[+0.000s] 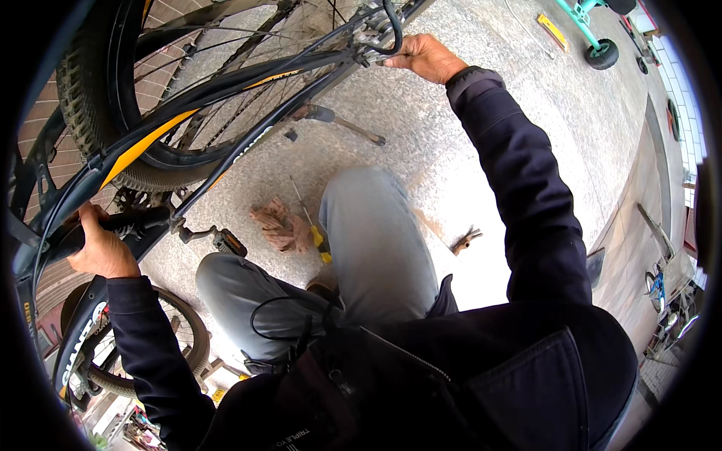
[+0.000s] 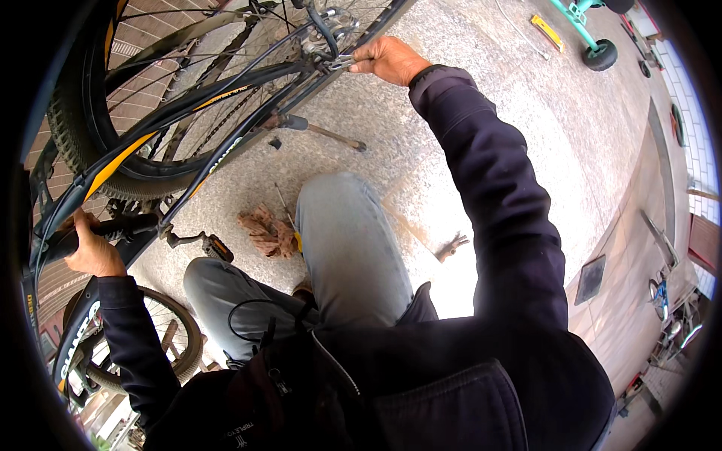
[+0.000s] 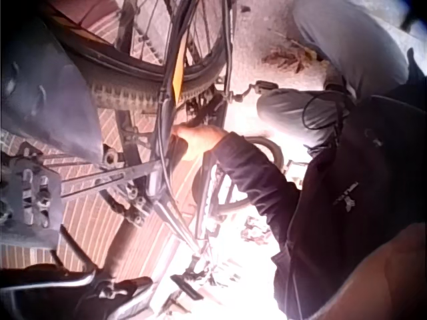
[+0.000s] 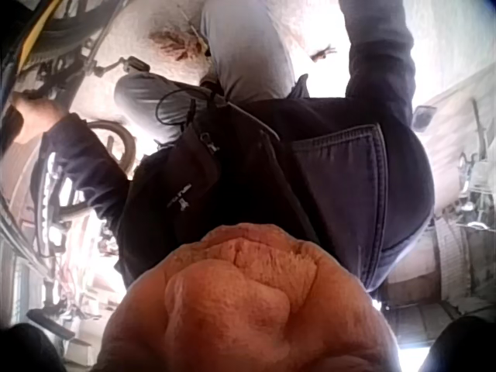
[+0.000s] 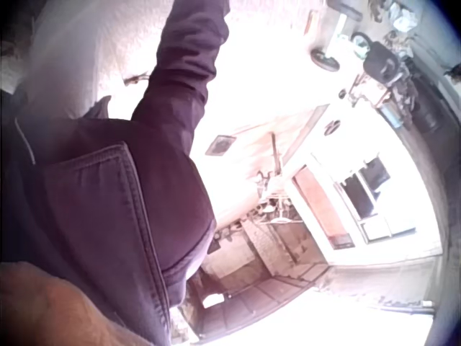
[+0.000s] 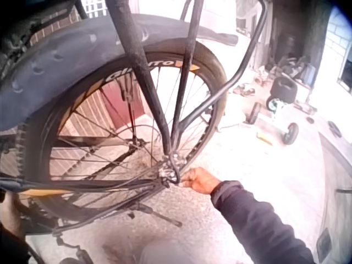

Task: The person works on the rear wheel assembly of a bicycle by hand and using a multi-holed wrench, removing and re-attaching small components near the axle.

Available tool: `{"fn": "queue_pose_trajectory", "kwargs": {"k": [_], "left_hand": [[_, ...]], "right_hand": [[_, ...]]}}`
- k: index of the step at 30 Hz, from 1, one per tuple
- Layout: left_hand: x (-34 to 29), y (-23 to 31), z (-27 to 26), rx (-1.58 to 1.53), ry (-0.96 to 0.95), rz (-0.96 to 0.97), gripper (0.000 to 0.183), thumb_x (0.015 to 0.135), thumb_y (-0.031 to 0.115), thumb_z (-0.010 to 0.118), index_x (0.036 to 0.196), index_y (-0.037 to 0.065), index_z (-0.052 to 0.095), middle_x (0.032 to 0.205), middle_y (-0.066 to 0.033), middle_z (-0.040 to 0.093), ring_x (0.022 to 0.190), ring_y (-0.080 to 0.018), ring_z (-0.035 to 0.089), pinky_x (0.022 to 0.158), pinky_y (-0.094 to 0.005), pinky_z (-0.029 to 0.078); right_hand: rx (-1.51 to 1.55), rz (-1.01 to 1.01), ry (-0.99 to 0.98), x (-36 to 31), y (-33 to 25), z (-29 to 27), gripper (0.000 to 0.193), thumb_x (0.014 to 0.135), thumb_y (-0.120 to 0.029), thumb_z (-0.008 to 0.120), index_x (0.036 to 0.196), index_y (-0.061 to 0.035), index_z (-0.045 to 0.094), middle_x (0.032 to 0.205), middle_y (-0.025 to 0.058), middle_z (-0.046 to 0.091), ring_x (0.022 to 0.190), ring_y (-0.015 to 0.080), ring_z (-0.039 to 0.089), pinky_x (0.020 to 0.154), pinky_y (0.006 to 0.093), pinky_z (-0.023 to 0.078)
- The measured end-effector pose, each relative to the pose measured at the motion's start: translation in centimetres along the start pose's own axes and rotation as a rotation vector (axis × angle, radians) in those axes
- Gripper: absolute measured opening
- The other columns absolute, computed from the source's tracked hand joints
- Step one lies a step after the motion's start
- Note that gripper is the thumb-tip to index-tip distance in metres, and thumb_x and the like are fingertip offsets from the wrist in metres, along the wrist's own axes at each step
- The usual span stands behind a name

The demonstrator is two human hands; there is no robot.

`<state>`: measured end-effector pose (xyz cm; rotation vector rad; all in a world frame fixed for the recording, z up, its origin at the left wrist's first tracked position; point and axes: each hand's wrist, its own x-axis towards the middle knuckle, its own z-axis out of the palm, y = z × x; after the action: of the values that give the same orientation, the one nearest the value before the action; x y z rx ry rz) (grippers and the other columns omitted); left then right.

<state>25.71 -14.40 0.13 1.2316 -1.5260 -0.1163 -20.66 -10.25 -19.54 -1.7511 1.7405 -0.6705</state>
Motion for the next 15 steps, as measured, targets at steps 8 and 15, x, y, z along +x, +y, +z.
{"fn": "queue_pose_trajectory", "kwargs": {"k": [8, 15], "left_hand": [[0.1, -0.5, 0.1, -0.085, 0.009, -0.022, 0.013, 0.078, 0.008, 0.067, 0.075, -0.001, 0.059, 0.061, -0.0045, 0.054, 0.052, -0.0114, 0.049, 0.051, -0.024, 0.04], [0.3, -0.5, 0.1, -0.083, 0.006, -0.001, 0.013, 0.077, 0.008, 0.069, 0.078, 0.0, 0.059, 0.062, -0.0049, 0.054, 0.052, -0.0117, 0.049, 0.05, -0.0242, 0.041]], "right_hand": [[0.299, 0.032, 0.063, 0.4, 1.6, 3.1, 0.021, 0.08, -0.019, 0.068, 0.095, -0.0046, 0.067, 0.087, 0.0108, 0.067, 0.084, 0.02, 0.063, 0.074, 0.0326, 0.049], [0.042, -0.118, 0.131, 0.2, 2.0, 2.0, 0.016, 0.08, -0.015, 0.066, 0.095, -0.0074, 0.068, 0.075, 0.0095, 0.066, 0.07, 0.0182, 0.061, 0.066, 0.0335, 0.048]]}}
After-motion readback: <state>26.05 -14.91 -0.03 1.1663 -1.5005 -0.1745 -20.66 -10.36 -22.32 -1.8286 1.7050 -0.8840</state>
